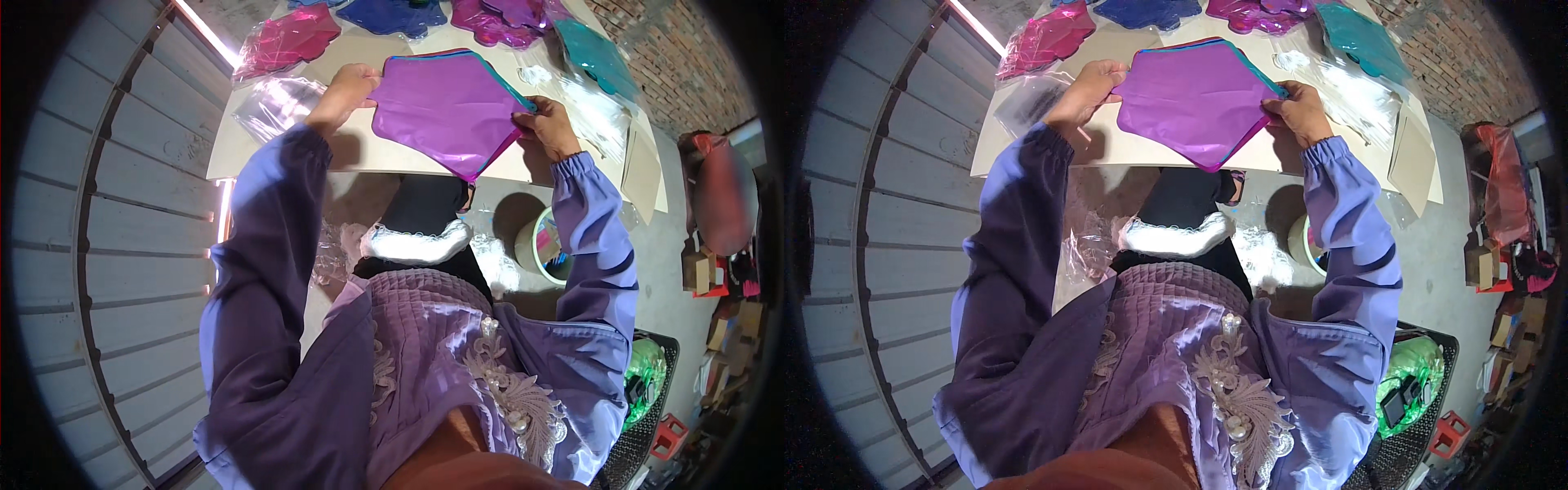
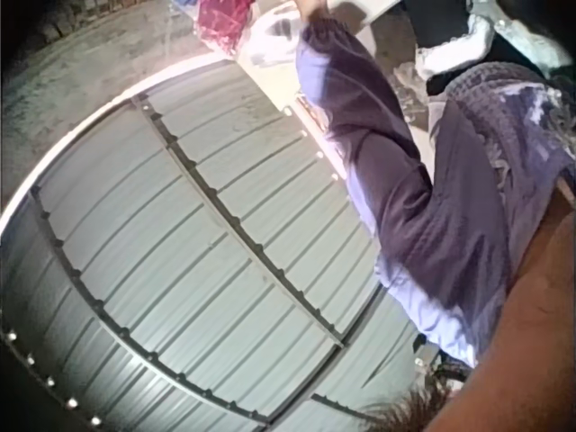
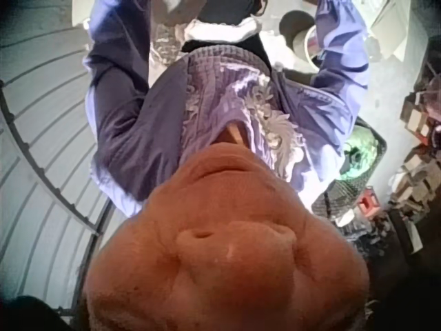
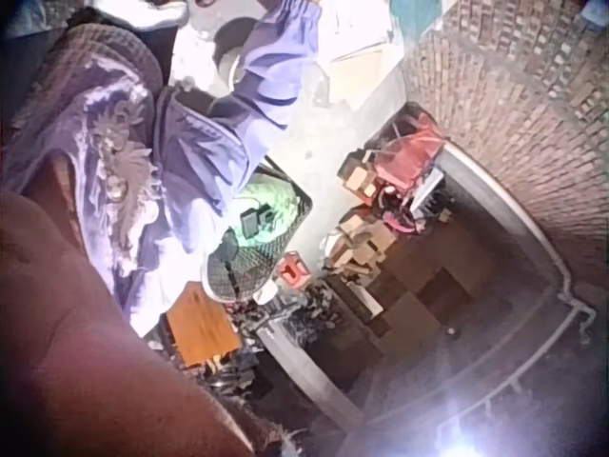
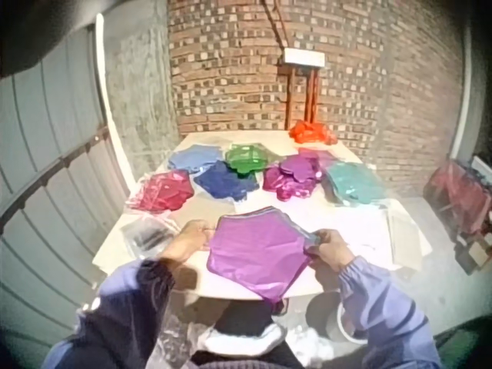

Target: Folding and stacking colorful plastic sheets on a table.

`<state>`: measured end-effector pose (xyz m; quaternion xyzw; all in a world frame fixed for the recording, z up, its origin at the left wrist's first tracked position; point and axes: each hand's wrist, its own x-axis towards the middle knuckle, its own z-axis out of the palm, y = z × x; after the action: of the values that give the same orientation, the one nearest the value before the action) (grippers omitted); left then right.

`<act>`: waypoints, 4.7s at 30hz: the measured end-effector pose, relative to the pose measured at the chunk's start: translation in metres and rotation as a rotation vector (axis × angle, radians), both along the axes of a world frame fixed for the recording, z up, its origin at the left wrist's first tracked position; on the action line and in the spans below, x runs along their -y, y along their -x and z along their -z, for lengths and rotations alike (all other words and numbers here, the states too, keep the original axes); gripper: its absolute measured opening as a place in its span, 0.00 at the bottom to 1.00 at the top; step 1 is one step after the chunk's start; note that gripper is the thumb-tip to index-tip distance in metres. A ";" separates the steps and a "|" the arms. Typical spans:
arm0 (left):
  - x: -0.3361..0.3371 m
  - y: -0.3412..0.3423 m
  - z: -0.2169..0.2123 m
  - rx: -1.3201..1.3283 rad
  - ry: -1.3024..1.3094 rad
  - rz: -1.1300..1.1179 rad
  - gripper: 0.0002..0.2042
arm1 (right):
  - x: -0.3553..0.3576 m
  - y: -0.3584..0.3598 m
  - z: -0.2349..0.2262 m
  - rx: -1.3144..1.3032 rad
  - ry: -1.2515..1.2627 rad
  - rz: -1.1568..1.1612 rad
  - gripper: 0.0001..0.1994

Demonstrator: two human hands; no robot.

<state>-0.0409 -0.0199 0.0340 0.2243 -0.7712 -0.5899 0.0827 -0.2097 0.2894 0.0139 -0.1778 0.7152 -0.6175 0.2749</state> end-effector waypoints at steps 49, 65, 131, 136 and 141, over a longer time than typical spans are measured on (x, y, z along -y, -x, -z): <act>0.008 0.011 0.017 -0.042 0.287 -0.069 0.15 | -0.017 0.027 -0.002 -0.931 -0.267 -0.403 0.26; 0.016 0.017 0.021 0.005 0.422 0.002 0.14 | -0.016 0.021 -0.001 -1.056 -0.294 -0.408 0.21; 0.031 -0.001 -0.015 0.049 0.978 0.497 0.25 | -0.017 0.020 0.005 -1.061 -0.262 -0.232 0.18; 0.031 -0.002 -0.017 0.046 0.908 0.507 0.24 | -0.021 0.023 0.009 -0.969 -0.231 -0.223 0.17; 0.030 -0.002 -0.017 0.071 0.937 0.506 0.27 | -0.023 0.026 0.012 -0.967 -0.244 -0.217 0.17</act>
<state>-0.0391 -0.0500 0.0506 -0.0100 -0.9844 -0.1758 0.0029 -0.2360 0.3120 0.0021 -0.4831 0.8049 -0.3445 -0.0063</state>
